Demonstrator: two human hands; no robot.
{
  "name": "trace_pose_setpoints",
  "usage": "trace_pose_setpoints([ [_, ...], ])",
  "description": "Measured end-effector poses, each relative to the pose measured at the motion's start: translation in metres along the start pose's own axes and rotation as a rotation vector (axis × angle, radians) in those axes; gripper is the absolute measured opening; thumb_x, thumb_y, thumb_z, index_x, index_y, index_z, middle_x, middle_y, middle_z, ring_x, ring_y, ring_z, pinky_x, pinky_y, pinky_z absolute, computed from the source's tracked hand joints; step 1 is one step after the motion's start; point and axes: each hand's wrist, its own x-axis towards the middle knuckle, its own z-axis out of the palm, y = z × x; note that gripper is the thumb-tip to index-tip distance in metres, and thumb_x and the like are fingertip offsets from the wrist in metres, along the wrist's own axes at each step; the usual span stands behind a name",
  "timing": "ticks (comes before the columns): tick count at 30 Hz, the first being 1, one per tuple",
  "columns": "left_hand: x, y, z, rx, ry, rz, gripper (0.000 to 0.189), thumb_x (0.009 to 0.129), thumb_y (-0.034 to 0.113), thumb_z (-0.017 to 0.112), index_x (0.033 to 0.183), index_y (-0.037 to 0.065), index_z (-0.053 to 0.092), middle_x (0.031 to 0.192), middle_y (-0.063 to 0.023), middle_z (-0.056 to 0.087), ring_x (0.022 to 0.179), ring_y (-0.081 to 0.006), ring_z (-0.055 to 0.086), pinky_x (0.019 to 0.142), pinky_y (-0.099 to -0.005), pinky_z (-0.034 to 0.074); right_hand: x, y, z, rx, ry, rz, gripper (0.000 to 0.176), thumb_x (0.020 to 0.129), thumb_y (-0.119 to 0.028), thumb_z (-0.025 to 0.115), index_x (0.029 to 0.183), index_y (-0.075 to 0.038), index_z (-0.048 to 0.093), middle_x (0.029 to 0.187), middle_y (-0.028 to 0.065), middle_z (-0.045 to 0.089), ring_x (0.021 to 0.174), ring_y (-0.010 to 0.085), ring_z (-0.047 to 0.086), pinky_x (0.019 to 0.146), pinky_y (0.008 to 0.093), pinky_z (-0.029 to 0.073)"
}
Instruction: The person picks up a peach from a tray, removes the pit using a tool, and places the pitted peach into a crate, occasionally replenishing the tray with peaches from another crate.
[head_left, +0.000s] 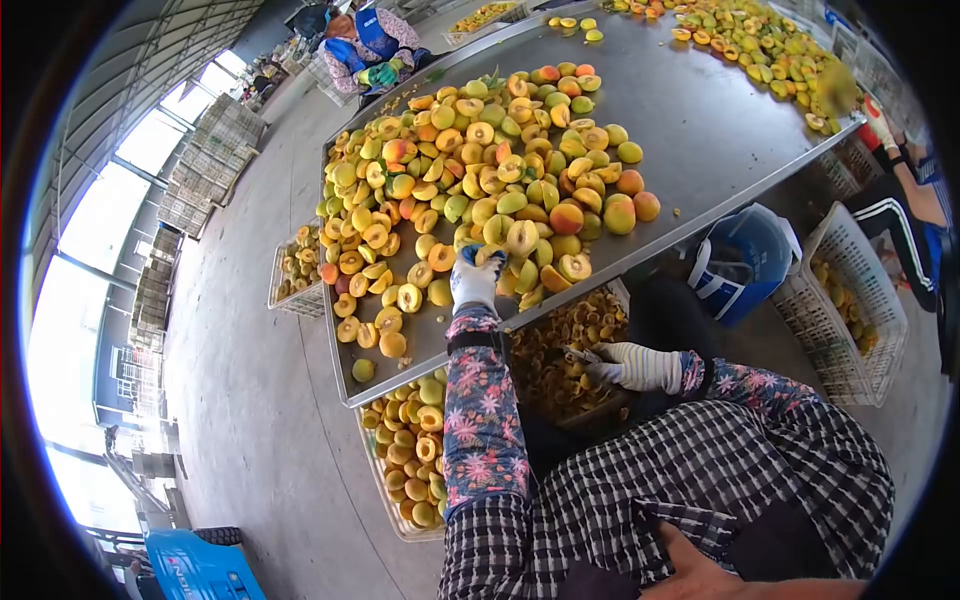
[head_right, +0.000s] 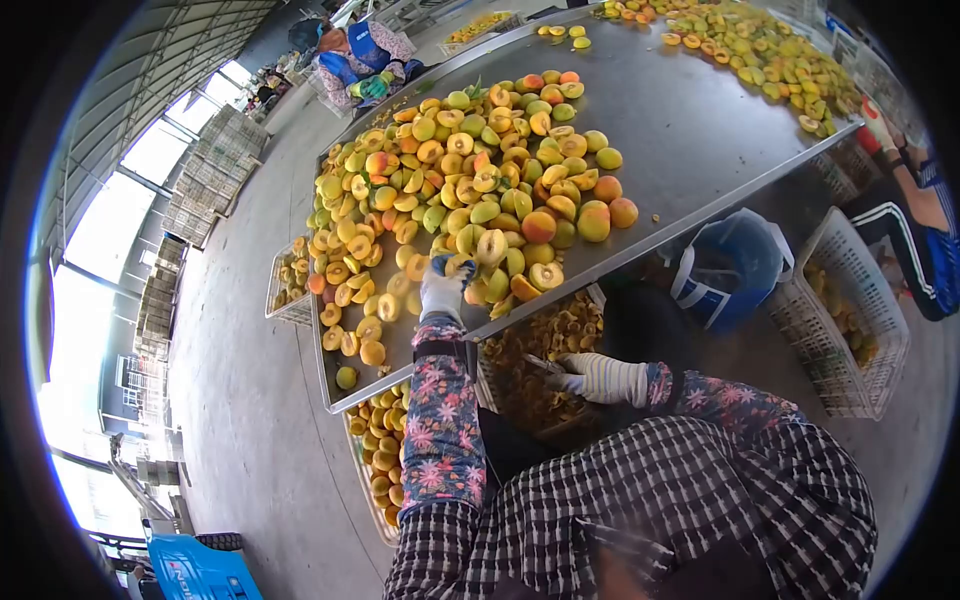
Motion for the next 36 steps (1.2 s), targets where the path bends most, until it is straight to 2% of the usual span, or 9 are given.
trace_pose_setpoints([
  [3, -0.027, 0.018, -0.017, -0.754, 0.096, -0.22, 0.027, 0.088, 0.002, 0.066, 0.114, 0.005, 0.06, 0.103, -0.0087, 0.069, 0.092, -0.0213, 0.068, 0.082, -0.0373, 0.058, 0.002, 0.006, 0.0, 0.158, 0.012, -0.01, 0.042, 0.096, -0.037, 0.062, 0.118, -0.001, 0.058, 0.095, 0.0059, 0.063, 0.084, 0.0159, 0.057, 0.077, 0.0312, 0.048],
  [7, -0.083, 0.026, -0.037, -1.428, -0.029, -0.172, 0.02, 0.089, 0.004, 0.06, 0.109, 0.006, 0.063, 0.109, -0.0118, 0.068, 0.104, -0.0273, 0.065, 0.095, -0.0487, 0.053, 0.004, -0.016, 0.004, 0.246, 0.07, -0.099, 0.038, 0.098, -0.03, 0.06, 0.121, 0.0, 0.055, 0.098, 0.0044, 0.061, 0.094, 0.0142, 0.055, 0.085, 0.0292, 0.046],
  [9, -0.112, 0.038, -0.033, -1.442, 0.097, -0.188, 0.025, 0.088, 0.007, 0.064, 0.112, 0.011, 0.063, 0.111, -0.0101, 0.067, 0.105, -0.0265, 0.064, 0.096, -0.0505, 0.052, 0.009, -0.032, 0.008, 0.126, 0.092, -0.169, 0.037, 0.099, -0.03, 0.058, 0.119, 0.0, 0.054, 0.095, 0.0062, 0.061, 0.087, 0.0181, 0.056, 0.081, 0.032, 0.047],
  [14, -0.155, 0.048, -0.028, -1.46, 0.048, -0.235, 0.048, 0.101, 0.049, 0.045, 0.121, 0.007, 0.057, 0.115, -0.0128, 0.063, 0.105, -0.0303, 0.061, 0.096, -0.047, 0.052, 0.024, -0.067, 0.017, -0.342, 0.188, -0.467, 0.03, 0.099, -0.029, 0.057, 0.108, -0.001, 0.054, 0.088, 0.014, 0.063, 0.076, 0.0314, 0.059, 0.072, 0.0403, 0.048],
  [18, -0.168, 0.046, -0.014, -1.334, -0.02, -0.094, 0.051, 0.102, 0.048, 0.043, 0.122, 0.002, 0.051, 0.117, -0.0126, 0.058, 0.109, -0.0278, 0.058, 0.1, -0.0401, 0.049, 0.03, -0.089, 0.033, -0.487, 0.236, -0.502, 0.03, 0.096, -0.027, 0.059, 0.111, -0.001, 0.052, 0.088, 0.0186, 0.063, 0.079, 0.0345, 0.063, 0.068, 0.0401, 0.05],
  [21, -0.174, 0.059, -0.005, -1.191, 0.116, -0.034, 0.046, 0.103, 0.046, 0.044, 0.12, 0.004, 0.054, 0.114, -0.0145, 0.06, 0.108, -0.0305, 0.058, 0.1, -0.0451, 0.049, 0.041, -0.078, 0.037, -0.753, 0.349, -0.638, 0.033, 0.093, -0.018, 0.062, 0.12, -0.004, 0.048, 0.09, 0.0182, 0.067, 0.075, 0.0404, 0.065, 0.063, 0.0453, 0.053],
  [31, -0.179, 0.044, -0.001, -1.086, 0.146, -0.153, 0.046, 0.103, 0.045, 0.045, 0.114, 0.002, 0.056, 0.099, -0.0093, 0.063, 0.088, -0.0224, 0.064, 0.081, -0.0333, 0.055, 0.043, -0.064, 0.032, -0.977, 0.176, -0.426, 0.033, 0.096, -0.024, 0.049, 0.114, 0.004, 0.049, 0.073, 0.0191, 0.065, 0.067, 0.0397, 0.064, 0.058, 0.0482, 0.05],
  [34, -0.18, 0.038, 0.001, -1.062, 0.174, -0.213, 0.045, 0.103, 0.044, 0.047, 0.113, 0.002, 0.057, 0.098, -0.0086, 0.064, 0.086, -0.0227, 0.065, 0.08, -0.0335, 0.055, 0.049, -0.049, 0.033, -0.889, 0.142, -0.411, 0.033, 0.1, -0.025, 0.043, 0.115, 0.003, 0.051, 0.08, 0.0197, 0.066, 0.072, 0.0388, 0.064, 0.062, 0.0469, 0.052],
  [36, -0.183, 0.046, 0.004, -1.067, 0.235, -0.202, 0.043, 0.102, 0.044, 0.048, 0.111, 0.002, 0.058, 0.098, -0.0082, 0.064, 0.085, -0.0223, 0.065, 0.079, -0.034, 0.055, 0.082, 0.012, 0.047, -0.505, 0.155, -0.546, 0.027, 0.104, -0.024, 0.04, 0.116, -0.003, 0.052, 0.088, 0.015, 0.065, 0.08, 0.0344, 0.064, 0.07, 0.0393, 0.053],
])
